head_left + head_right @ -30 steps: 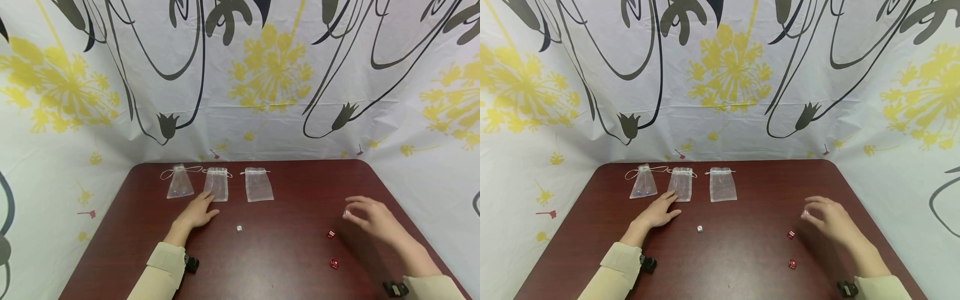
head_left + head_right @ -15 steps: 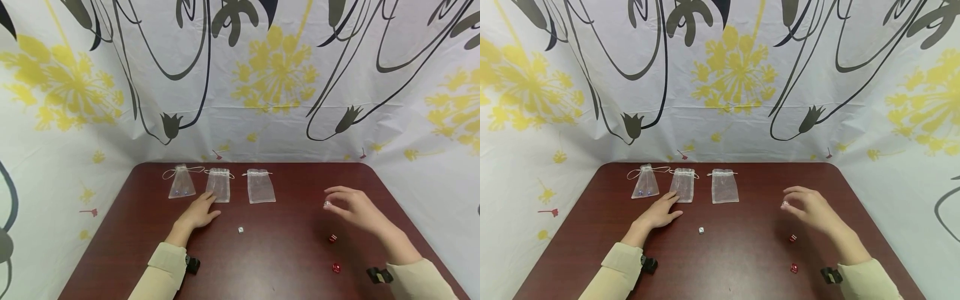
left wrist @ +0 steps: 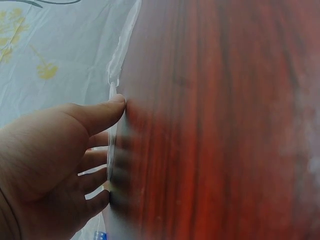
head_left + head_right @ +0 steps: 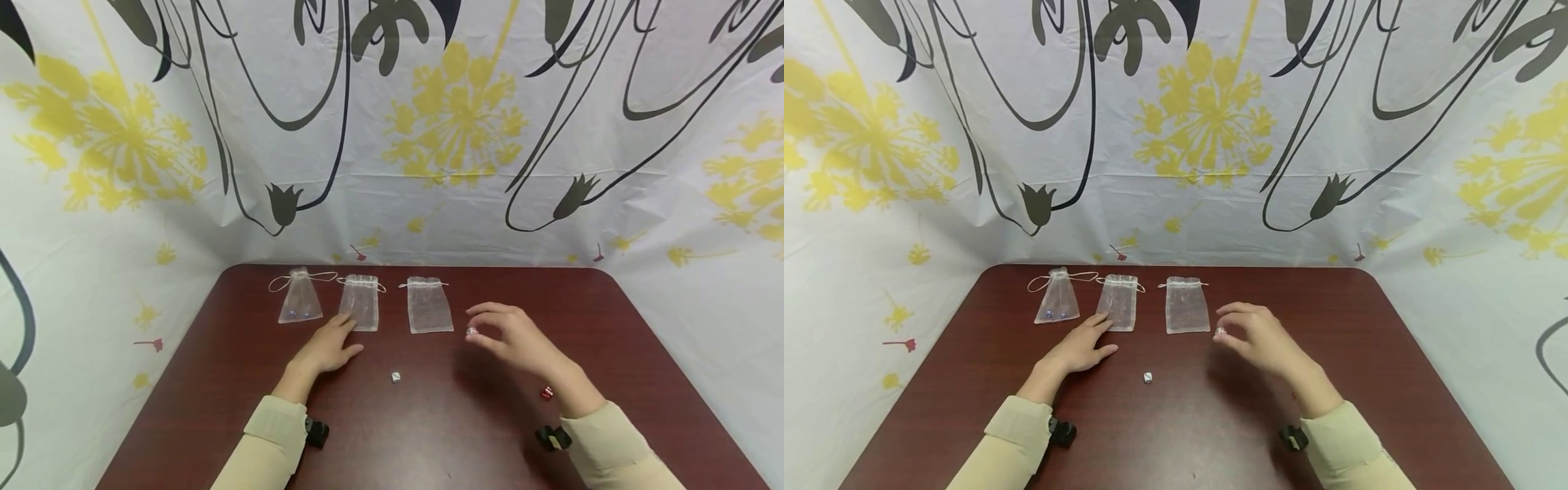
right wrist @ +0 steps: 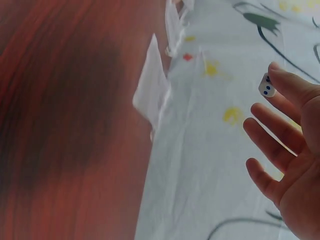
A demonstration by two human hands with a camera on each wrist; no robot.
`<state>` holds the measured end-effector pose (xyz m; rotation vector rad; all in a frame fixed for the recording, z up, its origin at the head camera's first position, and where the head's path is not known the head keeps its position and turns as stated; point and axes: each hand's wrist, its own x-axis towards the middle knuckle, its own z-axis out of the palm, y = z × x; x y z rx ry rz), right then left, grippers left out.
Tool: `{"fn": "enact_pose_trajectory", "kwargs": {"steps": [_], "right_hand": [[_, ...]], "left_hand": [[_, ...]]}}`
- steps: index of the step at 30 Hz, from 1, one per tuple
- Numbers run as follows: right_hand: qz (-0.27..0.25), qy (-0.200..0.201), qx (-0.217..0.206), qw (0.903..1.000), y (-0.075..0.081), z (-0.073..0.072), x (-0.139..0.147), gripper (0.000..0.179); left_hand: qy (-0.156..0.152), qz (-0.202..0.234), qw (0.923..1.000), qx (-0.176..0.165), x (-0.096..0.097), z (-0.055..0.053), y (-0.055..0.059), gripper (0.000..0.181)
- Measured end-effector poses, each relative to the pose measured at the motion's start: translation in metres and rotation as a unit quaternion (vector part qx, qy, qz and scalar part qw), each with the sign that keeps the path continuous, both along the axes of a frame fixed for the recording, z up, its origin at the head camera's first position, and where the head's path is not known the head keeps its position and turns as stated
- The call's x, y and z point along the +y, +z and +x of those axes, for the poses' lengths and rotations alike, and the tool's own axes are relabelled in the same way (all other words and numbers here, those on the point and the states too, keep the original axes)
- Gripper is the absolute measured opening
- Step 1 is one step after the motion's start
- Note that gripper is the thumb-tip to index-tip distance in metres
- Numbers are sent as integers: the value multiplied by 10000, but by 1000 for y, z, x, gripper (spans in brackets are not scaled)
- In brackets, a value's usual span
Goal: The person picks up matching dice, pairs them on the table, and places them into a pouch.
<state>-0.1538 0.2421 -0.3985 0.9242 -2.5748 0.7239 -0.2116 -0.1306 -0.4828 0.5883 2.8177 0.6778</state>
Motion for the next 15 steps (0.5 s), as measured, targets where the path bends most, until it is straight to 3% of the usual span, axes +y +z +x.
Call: {"fn": "enact_pose_trajectory", "kwargs": {"steps": [15], "right_hand": [[591, 834, 4, 9948, -60, -3, -64, 12]], "left_hand": [[32, 74, 10000, -21, 1, 2, 1, 63]]}}
